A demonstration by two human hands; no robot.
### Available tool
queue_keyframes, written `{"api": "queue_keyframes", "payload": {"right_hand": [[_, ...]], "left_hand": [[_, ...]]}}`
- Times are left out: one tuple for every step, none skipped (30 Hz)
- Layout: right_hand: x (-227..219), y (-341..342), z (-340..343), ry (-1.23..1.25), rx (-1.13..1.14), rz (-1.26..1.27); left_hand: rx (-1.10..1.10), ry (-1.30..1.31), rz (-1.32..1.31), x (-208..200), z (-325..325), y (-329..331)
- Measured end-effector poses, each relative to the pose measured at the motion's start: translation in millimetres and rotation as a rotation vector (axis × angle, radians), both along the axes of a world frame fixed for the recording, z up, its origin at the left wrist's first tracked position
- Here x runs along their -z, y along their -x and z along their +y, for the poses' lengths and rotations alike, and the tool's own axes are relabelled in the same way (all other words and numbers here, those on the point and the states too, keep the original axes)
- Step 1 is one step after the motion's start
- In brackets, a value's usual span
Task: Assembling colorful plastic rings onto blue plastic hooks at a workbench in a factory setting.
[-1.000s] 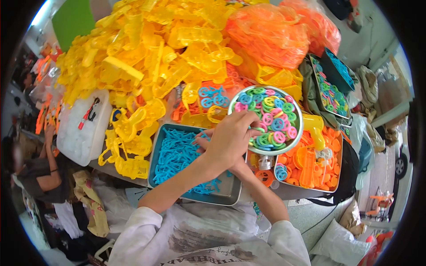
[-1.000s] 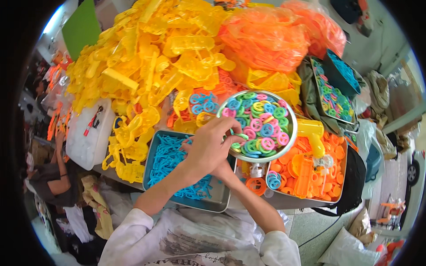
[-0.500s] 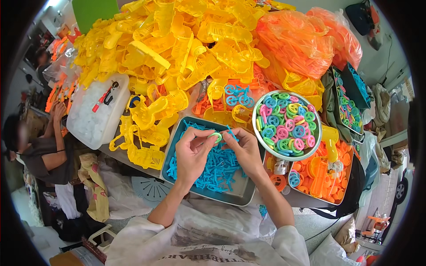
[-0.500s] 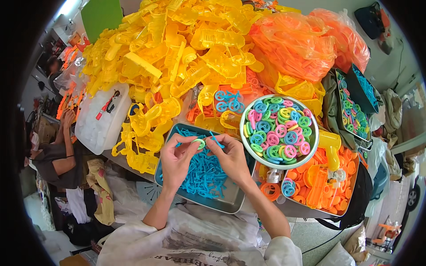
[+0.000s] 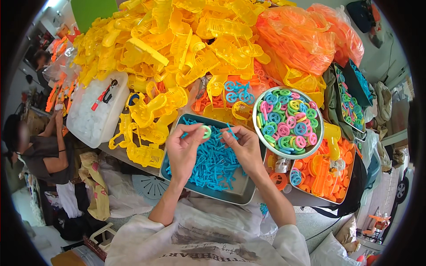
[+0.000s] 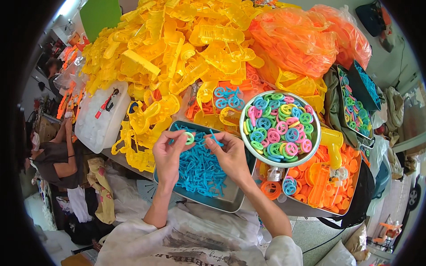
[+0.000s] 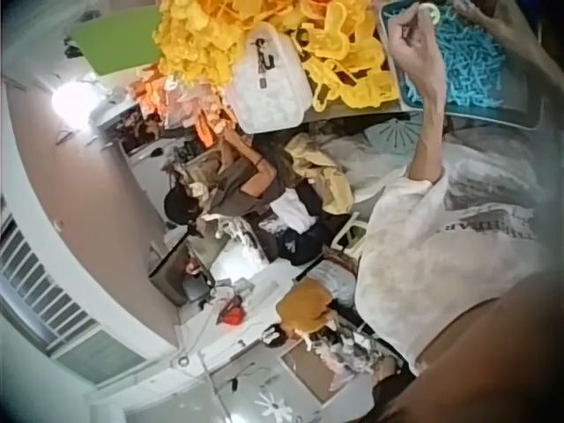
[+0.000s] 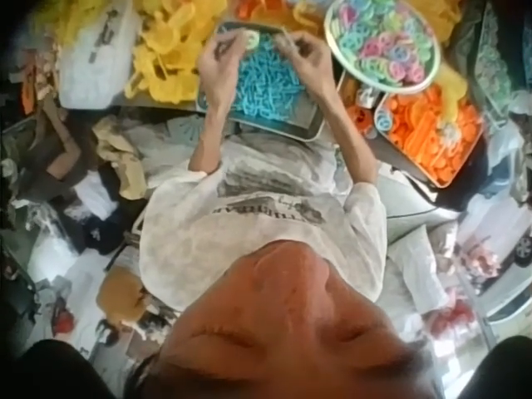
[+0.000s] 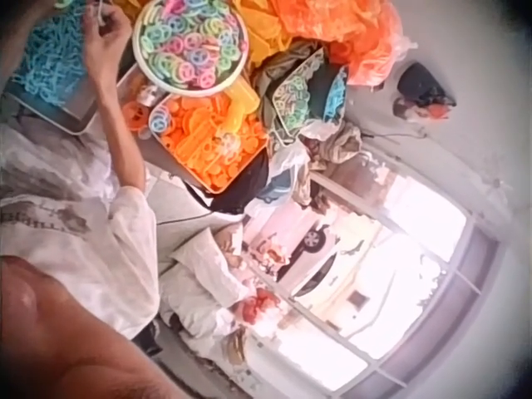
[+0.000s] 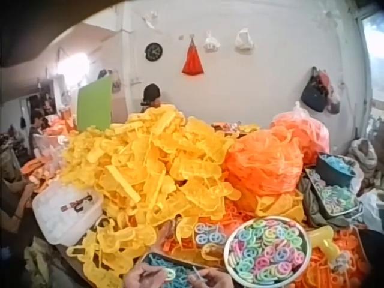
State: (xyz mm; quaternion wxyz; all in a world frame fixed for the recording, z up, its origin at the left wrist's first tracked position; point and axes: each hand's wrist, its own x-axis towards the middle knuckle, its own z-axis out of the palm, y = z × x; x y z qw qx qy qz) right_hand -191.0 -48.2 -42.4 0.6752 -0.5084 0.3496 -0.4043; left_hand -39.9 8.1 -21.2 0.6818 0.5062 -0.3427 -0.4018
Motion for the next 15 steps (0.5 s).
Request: {"api": "queue_keyframes", "payload": {"right_hand": [[-0.4, -0.8, 1.1, 0.000, -0.002, -0.002], [-1.5, -1.3, 2.2, 0.003, -0.027, -0.025], [-1.9, -1.7, 3.1, 0.006, -0.052, -0.049], [0.7, -1.0, 3.2, -0.012, -0.044, -0.050], [2.4, -0.5, 2.3, -0.012, -0.043, -0.050], [4.0, -0.1, 1.1, -0.007, -0.041, -0.057], [3.8, -0.1, 1.1, 0.000, -0.042, -0.062], [3.3, 0.0, 1.4, 0.001, -0.042, -0.062], [2.8, -0.1, 1.8, -0.007, -0.047, -0.056], [3.7, 0.1, 1.1, -0.018, -0.052, -0.052], [6.0, 0.6, -0.2, -0.019, -0.052, -0.053], [9.1, 1.5, -1.8, -0.055, -0.072, -0.060], [11.1, 2.2, -3.0, -0.090, -0.092, -0.065], [11.0, 2.6, -3.5, -0.091, -0.092, -0.064], [10.6, 2.9, -3.8, -0.175, -0.107, -0.077]], "left_hand": [[0.059, 0.015, 0.006, -1.9, 1.0, -0.5], [0.070, 0.002, -0.034, 0.0, 1.6, 0.9], [0.068, 0.002, -0.036, 0.4, 2.1, 1.7], [0.088, 0.002, -0.062, 1.0, 1.8, 2.6], [0.107, 0.002, -0.089, 1.7, 1.5, 3.1], [0.100, -0.005, -0.108, 2.4, 1.1, 3.3], [0.099, -0.003, -0.107, 3.1, 1.6, 2.9], [0.113, 0.020, -0.117, 4.7, 1.5, 2.3], [0.126, 0.043, -0.127, 5.6, 2.0, 1.9], [0.126, 0.042, -0.128, 6.4, 1.7, 3.3], [0.109, 0.069, -0.167, 7.2, 1.3, 6.1], [0.092, 0.097, -0.205, 7.6, 0.9, 8.2], [0.092, 0.097, -0.205, 8.0, 0.6, 9.0], [0.078, 0.127, -0.240, 7.9, 0.4, 9.6], [0.064, 0.157, -0.276, 7.7, 0.3, 10.1]]}}
